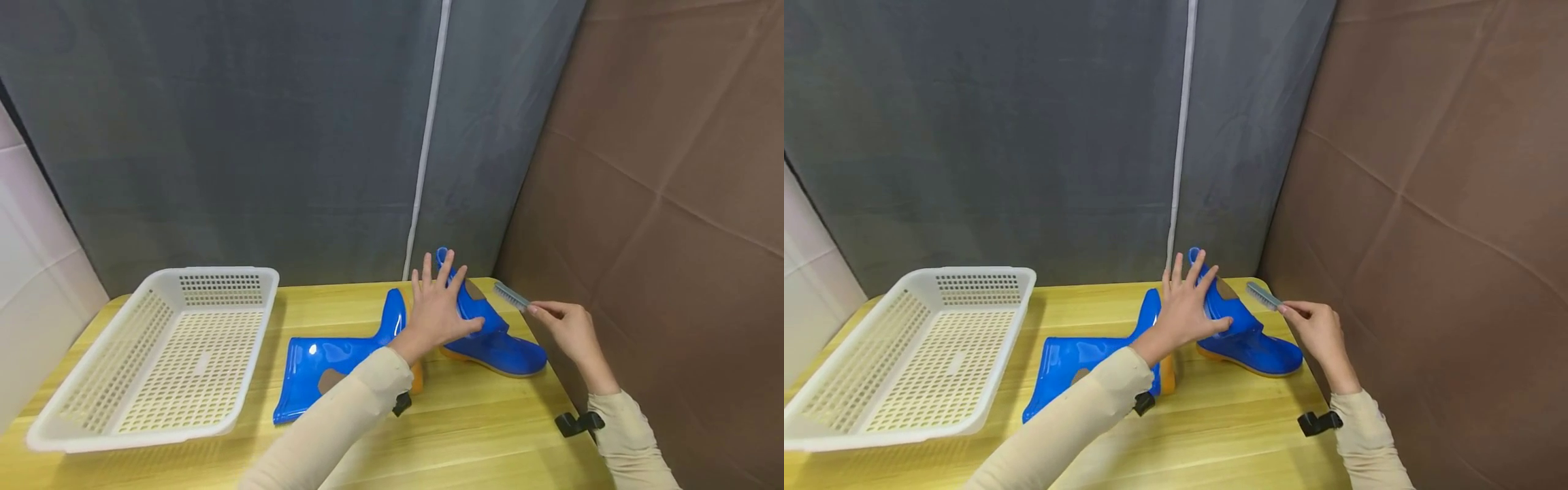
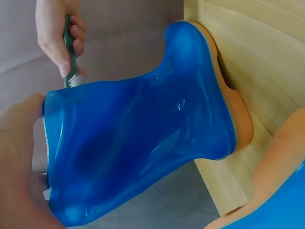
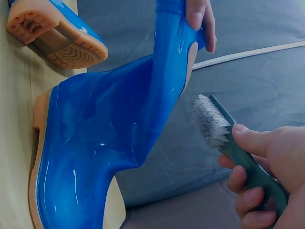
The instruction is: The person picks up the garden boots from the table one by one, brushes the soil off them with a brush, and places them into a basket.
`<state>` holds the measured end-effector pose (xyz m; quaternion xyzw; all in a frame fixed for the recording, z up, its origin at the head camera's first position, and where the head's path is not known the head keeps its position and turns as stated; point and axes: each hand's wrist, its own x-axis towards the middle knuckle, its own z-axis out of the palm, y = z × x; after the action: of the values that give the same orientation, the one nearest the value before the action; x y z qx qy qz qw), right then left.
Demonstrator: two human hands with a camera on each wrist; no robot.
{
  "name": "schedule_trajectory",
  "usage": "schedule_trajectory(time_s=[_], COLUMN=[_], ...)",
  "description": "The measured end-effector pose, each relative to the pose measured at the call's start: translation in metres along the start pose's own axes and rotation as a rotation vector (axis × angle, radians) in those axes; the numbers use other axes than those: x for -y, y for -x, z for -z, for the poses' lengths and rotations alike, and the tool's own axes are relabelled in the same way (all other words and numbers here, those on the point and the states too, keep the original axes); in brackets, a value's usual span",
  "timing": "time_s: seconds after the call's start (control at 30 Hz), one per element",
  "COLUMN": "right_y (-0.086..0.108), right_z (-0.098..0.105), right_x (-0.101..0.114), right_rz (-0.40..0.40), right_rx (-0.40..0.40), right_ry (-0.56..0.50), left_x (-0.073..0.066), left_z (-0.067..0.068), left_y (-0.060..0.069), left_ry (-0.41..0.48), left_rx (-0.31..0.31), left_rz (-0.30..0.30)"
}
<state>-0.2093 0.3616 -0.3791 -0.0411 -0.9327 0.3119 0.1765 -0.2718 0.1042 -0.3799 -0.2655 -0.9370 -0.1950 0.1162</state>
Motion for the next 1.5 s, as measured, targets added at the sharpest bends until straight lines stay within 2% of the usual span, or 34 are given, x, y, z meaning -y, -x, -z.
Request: schedule_trajectory(time_s=[0.2, 0.4, 0.63, 0.73, 0.93, 1.17, 1.5], right_y=[-0.001, 0.0, -0.002, -0.002, -0.001, -0.001, -0.001], right_z=[-0.001, -0.001, -0.003, -0.005, -0.006, -0.008, -0.012], right_x=[0.0, 0.0, 0.002, 0.003, 0.003, 0.005, 0.014], right_rz=[-0.001, -0.001, 0.022, 0.028, 0.015, 0.022, 0.018], right_rx=[-0.001, 0.002, 0.003, 0.007, 0.023, 0.038, 0.083], right_ry=[0.0, 0.0, 0.0, 0.001, -0.008, -0.016, -0.027], left_x=[-0.001, 0.002, -0.005, -0.004, 0.014, 0.04, 0.072], left_z=[-0.004, -0.005, -0.008, -0.01, -0.015, -0.018, -0.01], left_y=[0.003, 0.007, 0.007, 0.008, 0.013, 0.023, 0.03], left_ry=[0.031, 0.121, 0.115, 0.118, 0.085, 0.107, -0.092], left_rx=[0.015, 0.05, 0.015, 0.003, -0.007, 0.012, 0.053], left_rz=[0.035, 0.062, 0.109, 0.114, 0.076, 0.061, -0.092])
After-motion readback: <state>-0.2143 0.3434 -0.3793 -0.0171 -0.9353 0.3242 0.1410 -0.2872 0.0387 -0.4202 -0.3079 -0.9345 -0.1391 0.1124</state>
